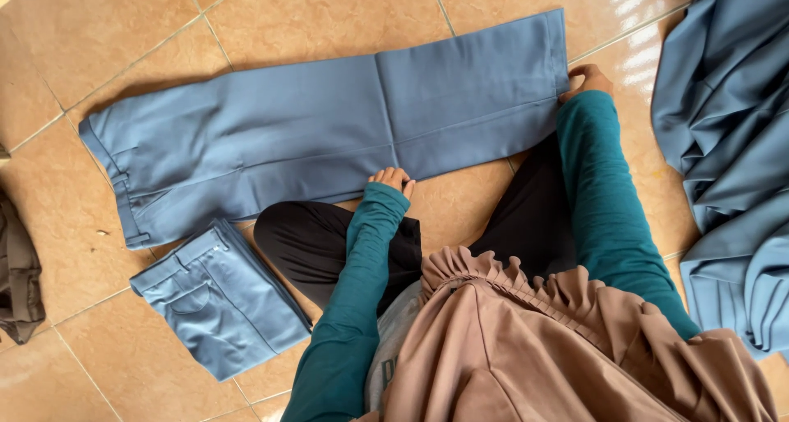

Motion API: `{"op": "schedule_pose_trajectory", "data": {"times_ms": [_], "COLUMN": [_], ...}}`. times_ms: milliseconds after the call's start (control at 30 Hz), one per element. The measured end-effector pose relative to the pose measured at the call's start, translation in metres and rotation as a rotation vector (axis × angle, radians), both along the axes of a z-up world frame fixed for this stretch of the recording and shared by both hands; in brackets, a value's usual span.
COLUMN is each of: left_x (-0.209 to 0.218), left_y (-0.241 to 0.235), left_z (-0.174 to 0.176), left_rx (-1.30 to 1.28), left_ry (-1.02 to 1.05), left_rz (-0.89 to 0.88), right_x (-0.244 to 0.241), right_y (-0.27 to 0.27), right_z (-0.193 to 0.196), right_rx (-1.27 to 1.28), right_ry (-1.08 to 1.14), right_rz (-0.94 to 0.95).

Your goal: The person folds two pairs of light blue trousers on a tiled floor. They smooth each pair, fold the legs together, then fold the garment in half and again into a compact rectangle, placing each finished pair into a growing stack.

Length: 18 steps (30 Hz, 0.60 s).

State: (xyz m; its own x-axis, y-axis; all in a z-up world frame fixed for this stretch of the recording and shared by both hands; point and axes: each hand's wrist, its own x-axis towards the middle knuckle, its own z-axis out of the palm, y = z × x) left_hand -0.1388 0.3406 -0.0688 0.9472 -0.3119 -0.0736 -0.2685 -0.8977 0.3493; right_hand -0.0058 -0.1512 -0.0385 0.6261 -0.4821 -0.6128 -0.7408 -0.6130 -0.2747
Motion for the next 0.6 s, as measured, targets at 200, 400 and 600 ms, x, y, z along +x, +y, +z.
{"op": "schedule_pose_trajectory", "data": {"times_ms": [200,400,600], "left_x": [0.026,0.104,0.151], "left_y": [-0.011,-0.050,-0.051], "left_z": [-0.014,0.056,0.017], "left_rx": [0.078,0.137,0.338], "left_ry": [-0.112,-0.169,0.053], "left_rz": [0.154,0.217,0.218], "right_x": [-0.003,-0.010,-0.011], "right_y": [0.033,0.029,0.028], "right_z": [0.059,0.051,0.034], "right_rx": [0.029,0.039,-0.075], "right_ry": [-0.014,-0.007,0.066], "right_rz": [-0.093,-0.133,-0.063]}}
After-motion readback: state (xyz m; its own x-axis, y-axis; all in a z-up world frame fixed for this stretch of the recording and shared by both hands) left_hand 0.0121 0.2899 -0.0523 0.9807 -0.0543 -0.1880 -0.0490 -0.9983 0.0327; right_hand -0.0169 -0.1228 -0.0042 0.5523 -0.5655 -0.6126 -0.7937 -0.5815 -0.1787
